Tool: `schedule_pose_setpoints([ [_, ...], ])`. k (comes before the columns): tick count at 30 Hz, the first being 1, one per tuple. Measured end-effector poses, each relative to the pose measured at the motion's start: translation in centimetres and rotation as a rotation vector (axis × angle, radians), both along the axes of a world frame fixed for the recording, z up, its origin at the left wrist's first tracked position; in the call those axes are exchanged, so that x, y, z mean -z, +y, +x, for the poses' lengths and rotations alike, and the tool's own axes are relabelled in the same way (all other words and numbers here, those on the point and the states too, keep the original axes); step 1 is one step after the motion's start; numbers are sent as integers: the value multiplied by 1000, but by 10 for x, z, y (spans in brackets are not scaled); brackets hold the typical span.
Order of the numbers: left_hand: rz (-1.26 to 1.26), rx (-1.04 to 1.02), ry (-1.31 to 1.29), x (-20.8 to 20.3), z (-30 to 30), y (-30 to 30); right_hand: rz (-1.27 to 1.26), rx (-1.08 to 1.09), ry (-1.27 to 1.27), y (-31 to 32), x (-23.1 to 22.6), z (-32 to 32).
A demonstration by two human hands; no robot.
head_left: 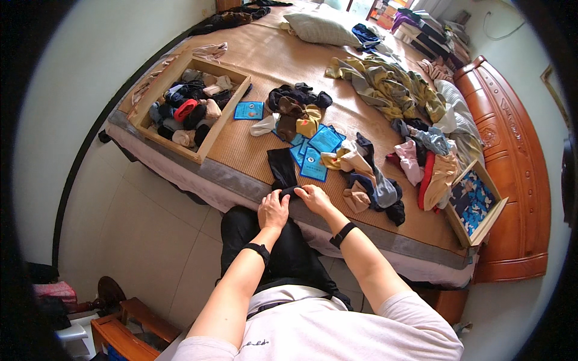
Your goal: The person sits on the floor and folds various socks one by one. They pick up each sock from a pile on the bed, turn it inside out, and fold it into a small bundle before placing it into a wooden box on the left.
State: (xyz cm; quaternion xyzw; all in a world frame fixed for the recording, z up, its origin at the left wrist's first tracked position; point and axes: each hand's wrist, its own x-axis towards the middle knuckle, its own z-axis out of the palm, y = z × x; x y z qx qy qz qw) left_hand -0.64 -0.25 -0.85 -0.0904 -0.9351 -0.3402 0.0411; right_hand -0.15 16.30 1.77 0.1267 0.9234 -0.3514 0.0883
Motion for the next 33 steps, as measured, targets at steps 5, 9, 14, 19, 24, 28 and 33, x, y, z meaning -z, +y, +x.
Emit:
schedule_pose_setpoints([
  [5,-78,-14,-44,-10,2,7,91,85,-104,-5,-2,-6],
  [9,-195,222,343,-21,7,6,136,56,-135,-5,-5,-7],
  [14,-233,195,269,-4,4,8,71,51,-166,-2,-4,-11],
  [19,-161,231,155,-10,2,8,-717,135,165,14,27,7],
  [24,-175,245,109,-7,1,0,-349,-193,311,14,26,22],
  [28,-119,199,73,-8,1,2,-289,-110,227,12,26,14],
  [33,-53,49,-53,-10,0,7,-198,-54,287,12,38,11],
])
